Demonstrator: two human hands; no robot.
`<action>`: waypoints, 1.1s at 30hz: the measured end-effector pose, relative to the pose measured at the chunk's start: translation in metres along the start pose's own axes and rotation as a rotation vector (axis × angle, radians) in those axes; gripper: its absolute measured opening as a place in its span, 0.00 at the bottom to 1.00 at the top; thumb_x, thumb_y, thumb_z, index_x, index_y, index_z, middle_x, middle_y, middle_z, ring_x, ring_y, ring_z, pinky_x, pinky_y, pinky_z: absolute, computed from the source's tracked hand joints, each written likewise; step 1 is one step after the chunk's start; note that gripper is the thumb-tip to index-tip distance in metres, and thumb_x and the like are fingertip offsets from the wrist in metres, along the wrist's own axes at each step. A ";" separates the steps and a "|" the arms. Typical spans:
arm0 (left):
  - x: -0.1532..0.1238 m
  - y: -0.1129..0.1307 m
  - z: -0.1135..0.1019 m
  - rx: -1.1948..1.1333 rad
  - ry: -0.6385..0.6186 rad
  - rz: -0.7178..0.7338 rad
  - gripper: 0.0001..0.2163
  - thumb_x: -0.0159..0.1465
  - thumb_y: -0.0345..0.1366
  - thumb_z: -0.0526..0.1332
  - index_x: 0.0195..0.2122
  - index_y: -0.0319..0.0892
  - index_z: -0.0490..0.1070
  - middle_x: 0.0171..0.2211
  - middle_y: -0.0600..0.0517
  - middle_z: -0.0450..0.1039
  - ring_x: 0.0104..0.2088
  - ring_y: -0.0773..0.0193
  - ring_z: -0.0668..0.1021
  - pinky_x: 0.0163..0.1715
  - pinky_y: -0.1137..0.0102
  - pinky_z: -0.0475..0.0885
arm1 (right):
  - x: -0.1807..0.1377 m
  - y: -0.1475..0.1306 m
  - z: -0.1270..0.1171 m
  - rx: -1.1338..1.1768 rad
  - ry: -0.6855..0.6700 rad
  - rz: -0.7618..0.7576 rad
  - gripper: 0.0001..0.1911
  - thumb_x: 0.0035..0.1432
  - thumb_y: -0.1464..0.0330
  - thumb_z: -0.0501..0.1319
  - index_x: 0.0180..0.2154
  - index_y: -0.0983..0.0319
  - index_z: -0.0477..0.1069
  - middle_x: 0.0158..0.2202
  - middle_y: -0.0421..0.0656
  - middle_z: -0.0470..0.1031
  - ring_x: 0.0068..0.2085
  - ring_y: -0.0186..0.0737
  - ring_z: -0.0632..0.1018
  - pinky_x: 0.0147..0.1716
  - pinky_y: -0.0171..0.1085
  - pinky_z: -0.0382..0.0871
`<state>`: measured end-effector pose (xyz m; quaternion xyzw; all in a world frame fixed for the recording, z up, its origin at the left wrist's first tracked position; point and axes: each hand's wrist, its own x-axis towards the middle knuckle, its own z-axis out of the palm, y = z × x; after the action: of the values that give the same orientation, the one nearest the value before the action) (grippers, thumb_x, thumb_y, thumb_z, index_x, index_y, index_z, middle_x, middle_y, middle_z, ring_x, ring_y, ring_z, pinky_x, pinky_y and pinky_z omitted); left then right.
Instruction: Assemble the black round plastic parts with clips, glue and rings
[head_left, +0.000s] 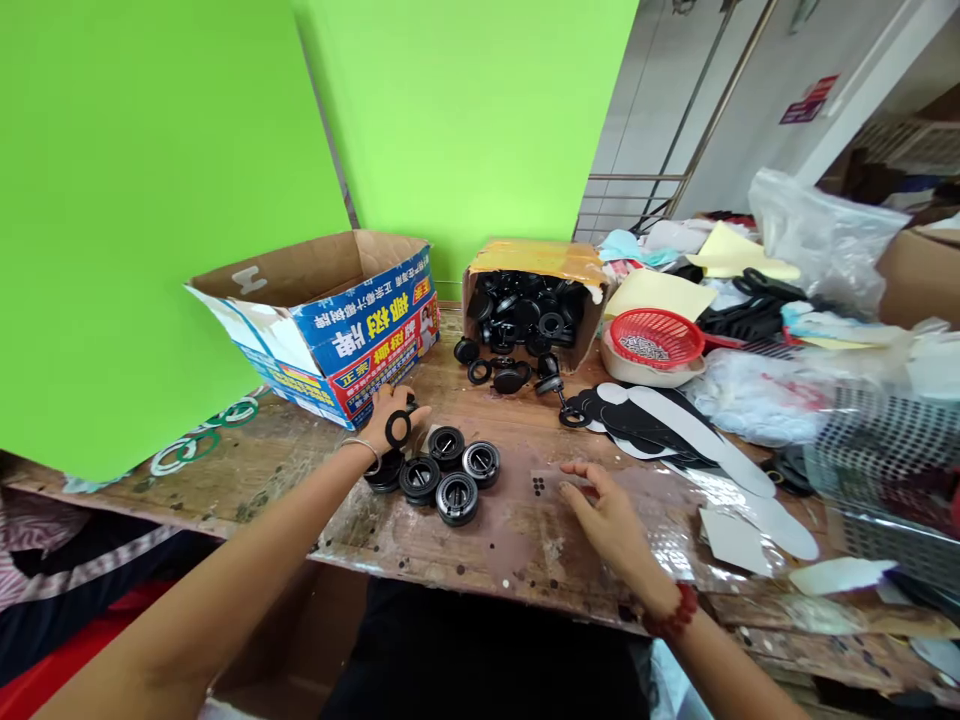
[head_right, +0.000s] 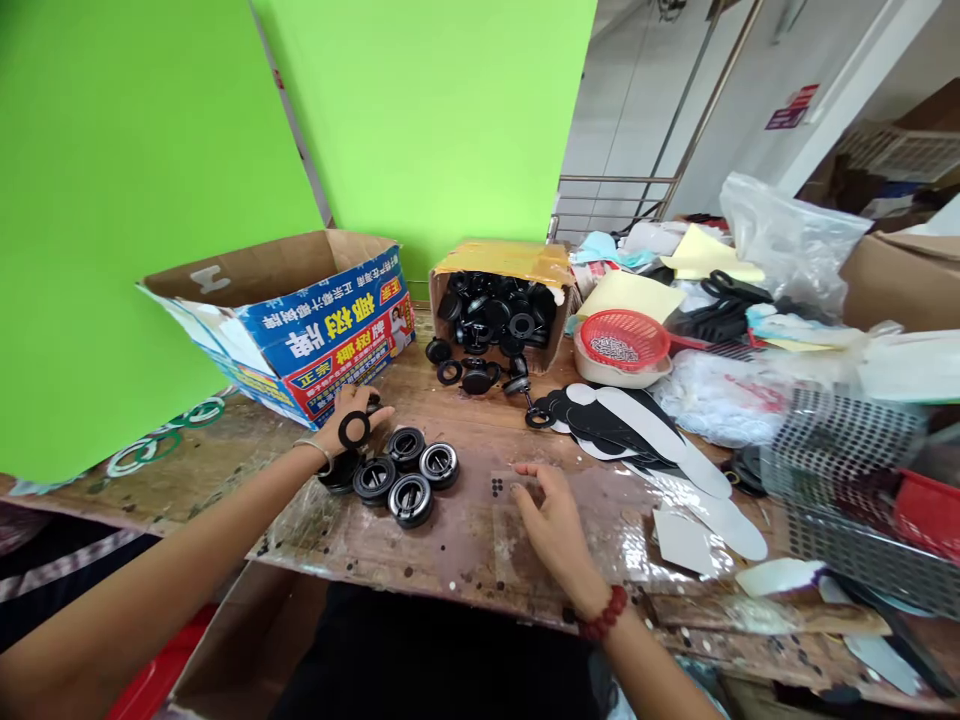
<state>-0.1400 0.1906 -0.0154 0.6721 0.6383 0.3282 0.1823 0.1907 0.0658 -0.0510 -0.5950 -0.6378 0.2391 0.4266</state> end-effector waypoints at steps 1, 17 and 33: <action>-0.001 -0.001 -0.001 0.013 -0.042 0.023 0.18 0.53 0.53 0.63 0.35 0.43 0.72 0.39 0.43 0.70 0.49 0.43 0.70 0.56 0.51 0.62 | 0.009 0.005 -0.001 -0.058 0.030 -0.063 0.12 0.58 0.64 0.57 0.41 0.61 0.74 0.42 0.47 0.77 0.45 0.47 0.76 0.47 0.50 0.70; -0.018 -0.009 -0.026 -0.028 -0.273 0.062 0.20 0.52 0.50 0.62 0.39 0.42 0.78 0.42 0.44 0.81 0.44 0.48 0.79 0.47 0.58 0.73 | 0.111 0.035 -0.006 -0.604 0.003 -0.233 0.14 0.62 0.70 0.54 0.36 0.64 0.79 0.38 0.52 0.75 0.36 0.46 0.75 0.34 0.41 0.67; -0.148 0.104 0.013 -1.049 -0.822 -0.510 0.29 0.63 0.60 0.54 0.56 0.44 0.66 0.35 0.46 0.77 0.27 0.59 0.79 0.24 0.66 0.75 | 0.003 -0.060 -0.072 0.233 -0.824 -0.234 0.14 0.67 0.61 0.58 0.38 0.60 0.80 0.38 0.45 0.77 0.39 0.37 0.77 0.40 0.34 0.69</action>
<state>-0.0505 0.0354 0.0134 0.3949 0.4133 0.2592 0.7784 0.2168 0.0430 0.0363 -0.3217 -0.7864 0.4767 0.2253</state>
